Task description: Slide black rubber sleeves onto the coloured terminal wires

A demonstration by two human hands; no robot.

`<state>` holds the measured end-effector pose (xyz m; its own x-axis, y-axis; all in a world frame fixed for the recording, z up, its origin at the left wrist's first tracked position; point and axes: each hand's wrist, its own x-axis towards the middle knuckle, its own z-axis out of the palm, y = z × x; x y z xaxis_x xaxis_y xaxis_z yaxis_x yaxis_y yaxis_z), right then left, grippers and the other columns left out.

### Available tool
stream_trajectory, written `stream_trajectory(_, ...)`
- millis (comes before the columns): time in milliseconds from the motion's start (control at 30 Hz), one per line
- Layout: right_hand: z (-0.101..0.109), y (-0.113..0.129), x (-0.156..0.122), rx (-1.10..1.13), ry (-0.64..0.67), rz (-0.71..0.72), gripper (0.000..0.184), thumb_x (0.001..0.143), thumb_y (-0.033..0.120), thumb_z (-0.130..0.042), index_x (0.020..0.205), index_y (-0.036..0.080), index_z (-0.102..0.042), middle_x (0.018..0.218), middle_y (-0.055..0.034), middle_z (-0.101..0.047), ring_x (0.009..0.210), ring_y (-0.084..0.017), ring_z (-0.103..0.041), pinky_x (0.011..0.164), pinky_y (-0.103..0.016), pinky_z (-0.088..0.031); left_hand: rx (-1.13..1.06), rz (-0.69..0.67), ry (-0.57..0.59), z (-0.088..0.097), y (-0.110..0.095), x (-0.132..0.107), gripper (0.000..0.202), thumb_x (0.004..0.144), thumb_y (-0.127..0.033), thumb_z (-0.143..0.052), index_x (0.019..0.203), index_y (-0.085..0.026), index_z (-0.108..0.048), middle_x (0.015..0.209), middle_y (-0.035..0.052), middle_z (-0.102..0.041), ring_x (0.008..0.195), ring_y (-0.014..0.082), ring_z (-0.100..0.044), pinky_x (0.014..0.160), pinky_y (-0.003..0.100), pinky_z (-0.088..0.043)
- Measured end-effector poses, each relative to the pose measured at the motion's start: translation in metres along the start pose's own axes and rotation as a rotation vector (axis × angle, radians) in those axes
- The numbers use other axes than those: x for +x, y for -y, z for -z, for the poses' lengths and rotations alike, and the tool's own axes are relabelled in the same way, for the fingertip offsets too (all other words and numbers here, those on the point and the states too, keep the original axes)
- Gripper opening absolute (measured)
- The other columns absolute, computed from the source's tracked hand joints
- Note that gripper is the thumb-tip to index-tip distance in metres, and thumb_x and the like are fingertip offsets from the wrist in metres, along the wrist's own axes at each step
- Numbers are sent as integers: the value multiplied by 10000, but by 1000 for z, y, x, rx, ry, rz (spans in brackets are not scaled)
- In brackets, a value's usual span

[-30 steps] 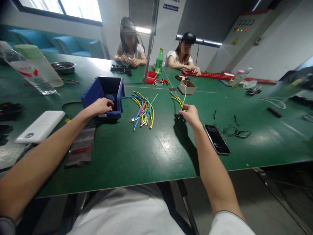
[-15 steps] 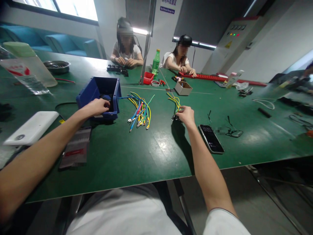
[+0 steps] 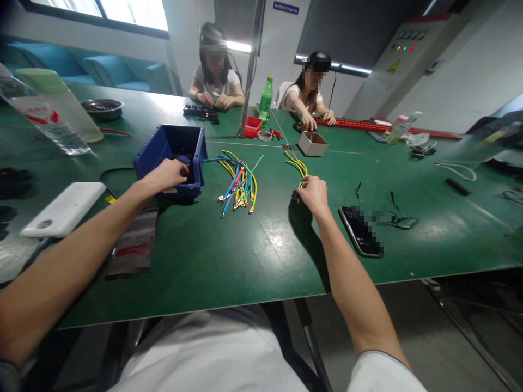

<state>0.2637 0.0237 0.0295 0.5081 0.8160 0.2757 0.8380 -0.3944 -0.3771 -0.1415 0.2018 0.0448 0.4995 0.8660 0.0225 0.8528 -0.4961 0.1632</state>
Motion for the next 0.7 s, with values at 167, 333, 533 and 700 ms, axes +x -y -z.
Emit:
stream_trajectory(167, -6, 18, -5, 26, -83, 73, 238, 788, 301, -625, 936, 141, -721, 833, -88, -742, 778, -208, -687, 753, -296, -478, -9, 1, -19, 3, -3, -4, 309, 723, -182, -637, 1014, -156, -740, 1018, 83, -739, 992, 222, -672, 879, 257, -516)
stream_trajectory(333, -23, 48, -25, -28, 46, 178, 344, 878, 441, -524, 875, 155, -713, 701, -68, -705, 656, -193, -647, 633, -275, -419, 5, 46, -47, 4, -5, -8, 290, 727, -198, -632, 986, -170, -758, 958, 95, -745, 936, 257, -686, 861, 300, -522)
stream_trajectory(533, -38, 84, -53, -60, 196, 292, 461, 845, 606, -508, 766, 200, -710, 721, -73, -712, 706, -214, -657, 611, -274, -388, 37, 13, -58, 7, -7, -12, 253, 754, -187, -619, 967, -163, -755, 952, 104, -740, 963, 265, -674, 900, 319, -496)
stream_trajectory(700, -36, 101, -63, -170, 359, 198, 394, 837, 540, -525, 790, 201, -719, 836, -125, -728, 838, -271, -674, 659, -294, -408, 66, -6, -67, 11, -10, -17, 274, 787, -168, -576, 1004, -151, -742, 1022, 127, -723, 1012, 281, -657, 895, 322, -492)
